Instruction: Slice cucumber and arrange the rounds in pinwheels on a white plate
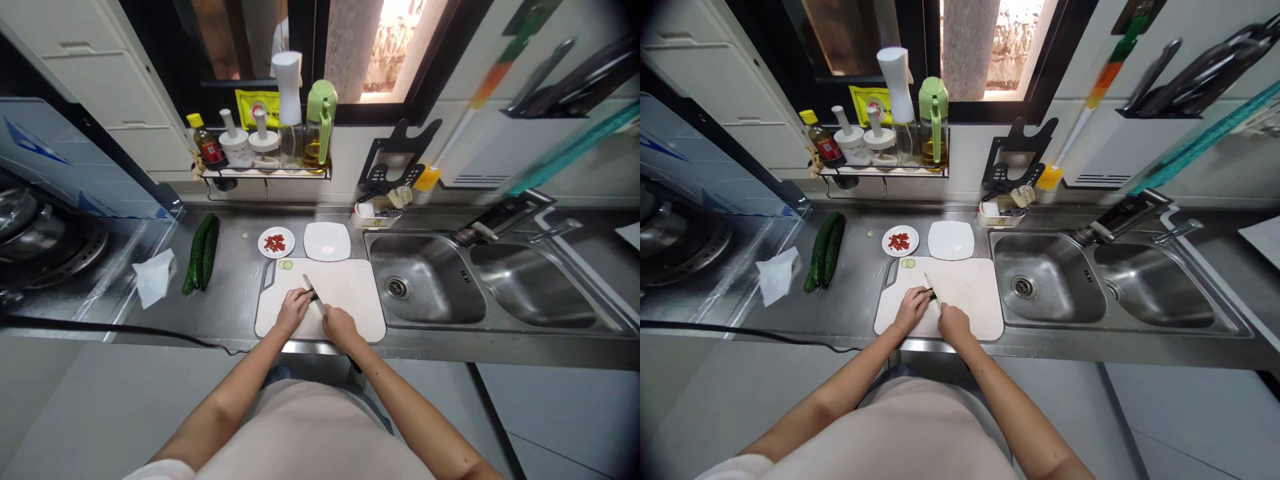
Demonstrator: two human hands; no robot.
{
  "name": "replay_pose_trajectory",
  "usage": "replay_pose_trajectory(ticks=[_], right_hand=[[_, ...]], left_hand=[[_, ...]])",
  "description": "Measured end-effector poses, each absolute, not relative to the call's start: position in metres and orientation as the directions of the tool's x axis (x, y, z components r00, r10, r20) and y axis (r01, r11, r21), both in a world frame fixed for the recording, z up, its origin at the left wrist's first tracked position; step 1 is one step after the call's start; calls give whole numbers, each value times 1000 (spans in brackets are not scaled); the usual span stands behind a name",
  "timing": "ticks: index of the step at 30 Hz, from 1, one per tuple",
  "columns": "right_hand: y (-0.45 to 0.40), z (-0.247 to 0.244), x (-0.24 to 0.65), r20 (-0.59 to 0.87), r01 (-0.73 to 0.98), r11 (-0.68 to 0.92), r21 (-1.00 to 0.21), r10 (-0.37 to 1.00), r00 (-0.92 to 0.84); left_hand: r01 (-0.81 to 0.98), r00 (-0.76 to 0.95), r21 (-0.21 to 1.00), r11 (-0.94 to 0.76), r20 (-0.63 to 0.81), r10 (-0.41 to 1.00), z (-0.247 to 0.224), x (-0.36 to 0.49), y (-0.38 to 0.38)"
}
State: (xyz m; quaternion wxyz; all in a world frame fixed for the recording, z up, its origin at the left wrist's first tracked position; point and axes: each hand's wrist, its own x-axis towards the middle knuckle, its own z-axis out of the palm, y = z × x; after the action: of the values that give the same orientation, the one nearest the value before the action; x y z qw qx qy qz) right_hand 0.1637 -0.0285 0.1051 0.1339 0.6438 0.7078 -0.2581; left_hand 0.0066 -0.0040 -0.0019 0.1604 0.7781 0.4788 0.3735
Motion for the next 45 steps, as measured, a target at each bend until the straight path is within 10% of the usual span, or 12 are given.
replay_pose_trajectory(ticks=[45], right_hand=[[-39,93,167,-506,982,32,-184,854,-122]], left_hand=[[627,256,609,-485,427,867,-1,7,-5]])
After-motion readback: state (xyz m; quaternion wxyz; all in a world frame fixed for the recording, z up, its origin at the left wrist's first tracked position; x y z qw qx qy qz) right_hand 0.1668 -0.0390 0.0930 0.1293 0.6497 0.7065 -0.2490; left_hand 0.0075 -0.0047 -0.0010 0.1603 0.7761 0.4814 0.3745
